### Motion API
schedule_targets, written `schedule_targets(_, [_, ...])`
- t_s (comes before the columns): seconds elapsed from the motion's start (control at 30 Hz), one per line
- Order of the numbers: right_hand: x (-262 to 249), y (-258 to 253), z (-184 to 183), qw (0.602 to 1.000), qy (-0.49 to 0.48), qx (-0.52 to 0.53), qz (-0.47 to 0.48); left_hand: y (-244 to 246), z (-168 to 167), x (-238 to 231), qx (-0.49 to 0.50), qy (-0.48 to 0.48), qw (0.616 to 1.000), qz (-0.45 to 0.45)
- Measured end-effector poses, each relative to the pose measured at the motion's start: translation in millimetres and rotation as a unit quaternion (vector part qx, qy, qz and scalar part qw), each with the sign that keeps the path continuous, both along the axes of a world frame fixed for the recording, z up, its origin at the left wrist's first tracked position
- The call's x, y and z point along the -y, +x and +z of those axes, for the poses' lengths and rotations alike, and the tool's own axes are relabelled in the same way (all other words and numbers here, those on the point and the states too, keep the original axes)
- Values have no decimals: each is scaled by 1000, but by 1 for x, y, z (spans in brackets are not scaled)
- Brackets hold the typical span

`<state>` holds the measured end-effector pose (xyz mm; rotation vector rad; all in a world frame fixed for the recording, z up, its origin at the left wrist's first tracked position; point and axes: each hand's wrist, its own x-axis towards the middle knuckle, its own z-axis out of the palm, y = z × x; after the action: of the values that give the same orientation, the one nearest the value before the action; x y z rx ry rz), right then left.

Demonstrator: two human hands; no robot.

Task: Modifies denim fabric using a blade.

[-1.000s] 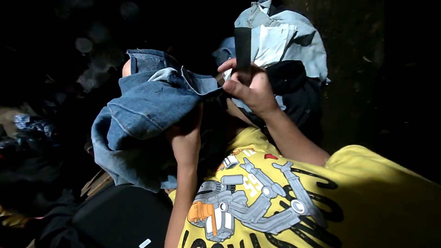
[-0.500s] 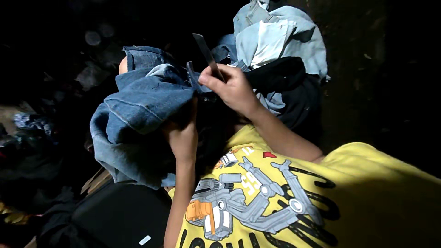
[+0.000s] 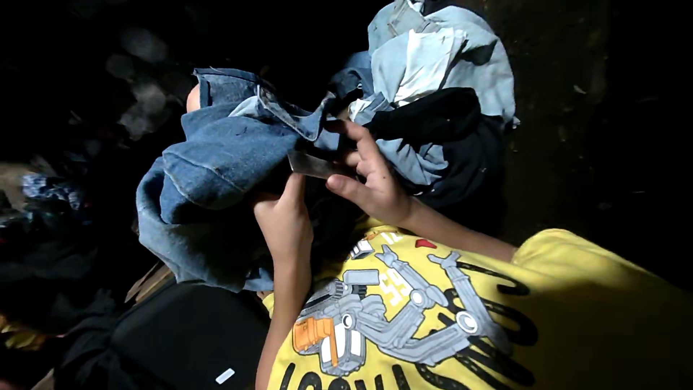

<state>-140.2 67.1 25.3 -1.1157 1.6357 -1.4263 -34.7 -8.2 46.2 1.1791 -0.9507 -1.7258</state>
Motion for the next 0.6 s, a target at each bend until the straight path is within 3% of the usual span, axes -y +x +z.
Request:
schedule_targets(0.37, [23,-3,-15,986,-163,-17,-20,5,9,1,-53,0,998,-38])
schedule_targets(0.6, [33,5,-8,988,-104,79,-85,1,1,-7,-18,4,999,-51])
